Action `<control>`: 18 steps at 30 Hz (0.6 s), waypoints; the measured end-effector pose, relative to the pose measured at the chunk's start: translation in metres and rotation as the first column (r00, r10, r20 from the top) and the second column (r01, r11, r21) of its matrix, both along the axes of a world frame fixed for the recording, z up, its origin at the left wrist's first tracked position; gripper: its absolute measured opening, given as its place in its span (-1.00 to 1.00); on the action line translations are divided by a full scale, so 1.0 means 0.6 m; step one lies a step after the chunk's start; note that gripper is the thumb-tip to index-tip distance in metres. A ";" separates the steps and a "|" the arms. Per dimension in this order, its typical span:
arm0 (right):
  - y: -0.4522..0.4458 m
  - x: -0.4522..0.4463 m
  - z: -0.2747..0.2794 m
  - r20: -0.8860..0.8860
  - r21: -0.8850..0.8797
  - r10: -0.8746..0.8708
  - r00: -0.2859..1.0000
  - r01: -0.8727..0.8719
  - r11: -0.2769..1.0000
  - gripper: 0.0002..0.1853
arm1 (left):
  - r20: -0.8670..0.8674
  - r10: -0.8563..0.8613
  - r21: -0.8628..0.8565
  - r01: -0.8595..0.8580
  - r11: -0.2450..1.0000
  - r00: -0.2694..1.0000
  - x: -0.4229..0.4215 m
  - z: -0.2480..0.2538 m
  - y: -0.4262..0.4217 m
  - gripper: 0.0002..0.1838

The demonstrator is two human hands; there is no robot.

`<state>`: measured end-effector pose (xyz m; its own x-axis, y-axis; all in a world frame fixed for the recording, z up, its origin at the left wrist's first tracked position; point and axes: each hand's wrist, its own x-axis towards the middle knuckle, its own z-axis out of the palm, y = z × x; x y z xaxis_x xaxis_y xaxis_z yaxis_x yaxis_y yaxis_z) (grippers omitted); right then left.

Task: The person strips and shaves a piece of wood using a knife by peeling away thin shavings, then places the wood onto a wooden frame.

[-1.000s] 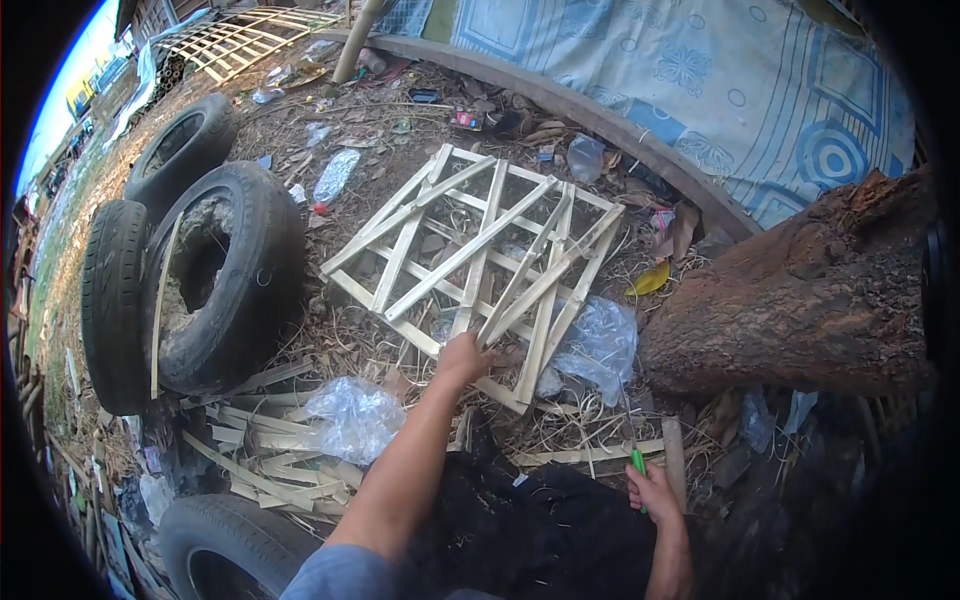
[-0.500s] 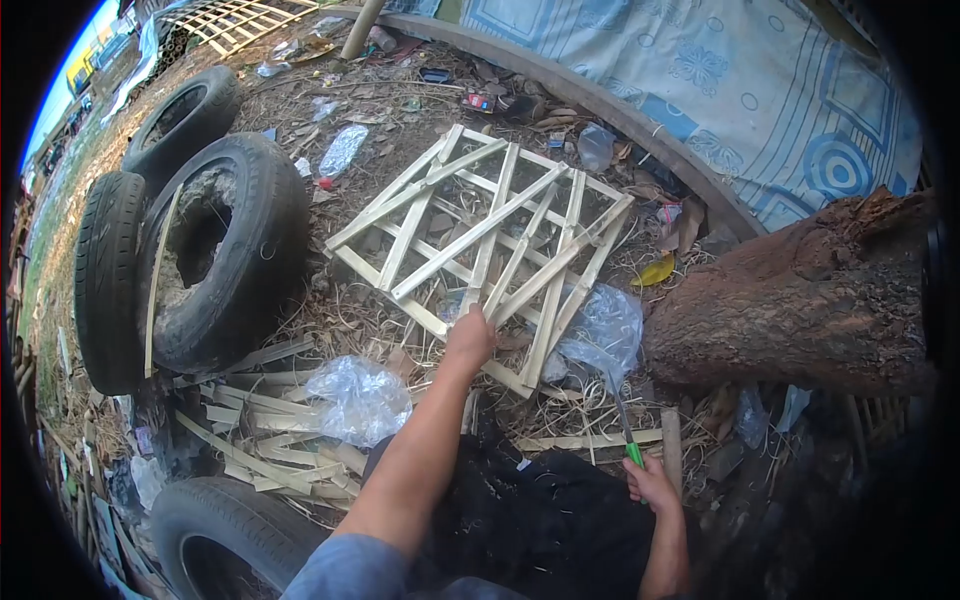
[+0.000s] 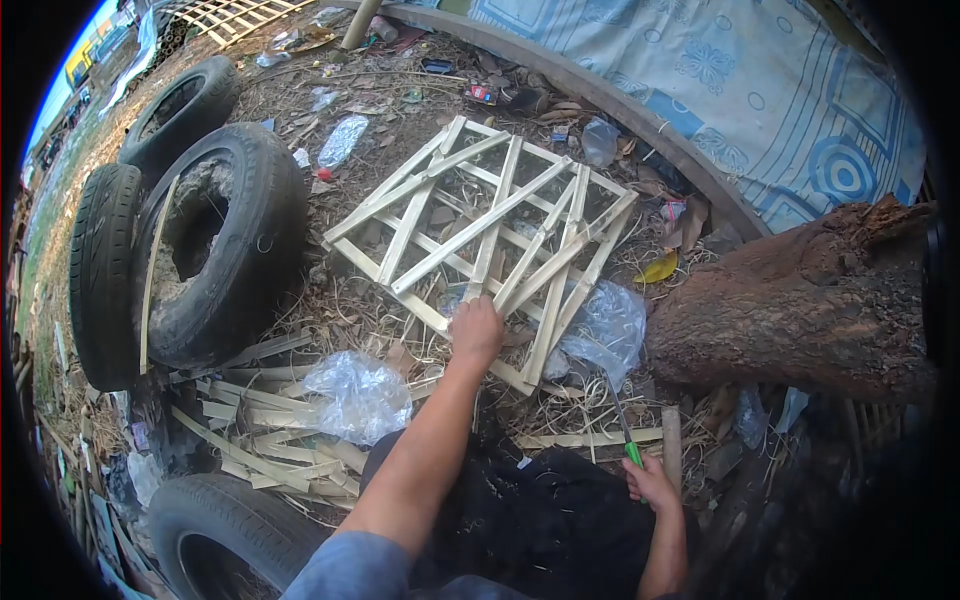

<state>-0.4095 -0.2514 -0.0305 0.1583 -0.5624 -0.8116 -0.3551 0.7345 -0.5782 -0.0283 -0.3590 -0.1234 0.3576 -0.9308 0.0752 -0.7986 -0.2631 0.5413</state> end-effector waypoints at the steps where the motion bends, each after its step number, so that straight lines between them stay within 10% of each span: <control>1: 0.000 -0.001 -0.002 0.002 -0.002 0.002 1.000 -0.002 1.000 -0.81 | 0.016 0.016 -0.015 -0.015 1.000 1.000 -0.001 -0.007 -0.003 -0.75; 18: -0.003 0.002 0.004 0.014 0.010 0.010 1.000 -0.010 1.000 -0.83 | 0.132 0.062 -0.012 -0.061 0.998 0.989 -0.011 -0.025 -0.007 -0.68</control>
<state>-0.4084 -0.2530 -0.0281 0.1754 -0.5528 -0.8146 -0.3539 0.7367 -0.5762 -0.0350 -0.3634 -0.1382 0.4007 -0.9065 0.1333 -0.8459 -0.3101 0.4340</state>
